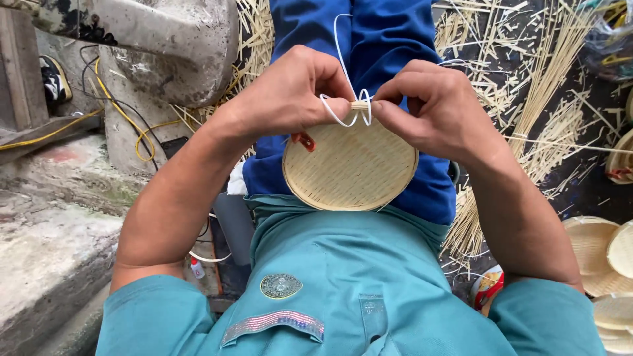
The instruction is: The person weaves a white plastic strip around the rim of a small bamboo disc by hand, threading it through the weave and pulling it tight. They use shears to cut the strip and continue weaving before securing the end with a red clip.
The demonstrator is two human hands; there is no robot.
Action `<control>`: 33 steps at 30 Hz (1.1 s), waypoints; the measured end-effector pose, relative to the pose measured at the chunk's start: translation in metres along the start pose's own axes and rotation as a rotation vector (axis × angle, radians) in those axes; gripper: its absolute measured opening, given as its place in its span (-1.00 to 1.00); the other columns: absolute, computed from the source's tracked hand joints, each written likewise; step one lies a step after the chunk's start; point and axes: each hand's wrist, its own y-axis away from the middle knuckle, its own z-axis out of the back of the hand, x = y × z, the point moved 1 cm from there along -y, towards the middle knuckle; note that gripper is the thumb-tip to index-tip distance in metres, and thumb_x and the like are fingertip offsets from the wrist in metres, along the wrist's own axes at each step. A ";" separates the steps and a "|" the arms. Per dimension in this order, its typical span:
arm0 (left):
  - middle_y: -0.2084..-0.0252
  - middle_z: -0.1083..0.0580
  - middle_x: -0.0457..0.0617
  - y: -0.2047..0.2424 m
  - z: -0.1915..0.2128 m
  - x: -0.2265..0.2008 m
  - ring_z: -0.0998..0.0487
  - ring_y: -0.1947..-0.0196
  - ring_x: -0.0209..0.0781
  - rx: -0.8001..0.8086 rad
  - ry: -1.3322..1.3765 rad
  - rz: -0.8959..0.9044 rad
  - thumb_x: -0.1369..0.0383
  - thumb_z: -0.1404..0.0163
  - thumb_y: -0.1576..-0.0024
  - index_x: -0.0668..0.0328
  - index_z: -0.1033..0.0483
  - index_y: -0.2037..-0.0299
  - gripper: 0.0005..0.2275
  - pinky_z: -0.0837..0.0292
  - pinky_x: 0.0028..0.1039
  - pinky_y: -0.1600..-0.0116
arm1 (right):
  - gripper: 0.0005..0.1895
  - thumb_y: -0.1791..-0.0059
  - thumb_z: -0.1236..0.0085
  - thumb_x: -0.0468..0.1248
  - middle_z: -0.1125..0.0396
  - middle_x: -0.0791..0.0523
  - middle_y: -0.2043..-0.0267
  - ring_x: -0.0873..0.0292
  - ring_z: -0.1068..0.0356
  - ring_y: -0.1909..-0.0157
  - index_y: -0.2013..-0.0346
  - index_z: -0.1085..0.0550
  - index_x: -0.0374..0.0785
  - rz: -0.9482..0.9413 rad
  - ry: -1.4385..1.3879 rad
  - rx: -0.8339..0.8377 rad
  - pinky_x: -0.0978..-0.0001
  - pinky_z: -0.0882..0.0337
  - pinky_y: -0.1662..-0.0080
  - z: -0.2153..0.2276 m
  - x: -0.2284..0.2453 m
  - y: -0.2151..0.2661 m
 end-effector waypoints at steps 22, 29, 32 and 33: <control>0.42 -0.57 -0.12 0.003 -0.003 0.013 -0.51 0.41 -0.49 -0.108 0.101 0.020 0.43 -0.18 -0.05 0.32 -0.62 0.37 -0.91 -0.45 -0.61 0.32 | -0.80 0.10 -0.48 -0.28 -0.36 0.17 0.17 0.05 -0.30 0.07 0.27 -0.57 -0.14 0.537 0.470 -0.148 0.12 -0.22 -0.04 -0.012 0.011 0.010; 0.40 -0.57 -0.12 0.004 -0.005 0.017 -0.51 0.40 -0.49 -0.108 0.183 0.024 0.45 -0.17 -0.06 0.34 -0.62 0.34 -0.91 -0.46 -0.62 0.31 | -0.77 0.16 -0.45 -0.23 -0.39 0.17 0.23 0.10 -0.32 0.11 0.29 -0.58 -0.20 0.630 0.479 -0.107 -0.06 -0.16 -0.25 -0.006 0.027 0.011; 0.39 -0.57 -0.11 0.004 -0.005 0.018 -0.50 0.39 -0.49 -0.116 0.170 0.010 0.46 -0.16 -0.07 0.35 -0.62 0.33 -0.92 -0.45 -0.62 0.31 | -0.82 0.09 -0.45 -0.26 -0.37 0.20 0.26 0.11 -0.35 0.06 0.36 -0.53 -0.14 0.609 0.468 -0.065 -0.07 -0.11 -0.35 -0.007 0.022 0.020; 0.39 -0.56 -0.11 0.006 -0.004 0.018 -0.50 0.40 -0.49 -0.123 0.169 0.027 0.46 -0.16 -0.07 0.35 -0.62 0.34 -0.92 -0.45 -0.62 0.31 | -0.79 0.12 -0.43 -0.27 -0.33 0.18 0.33 0.10 -0.36 0.07 0.44 -0.49 -0.15 0.571 0.332 0.001 -0.07 -0.11 -0.35 -0.007 0.024 0.022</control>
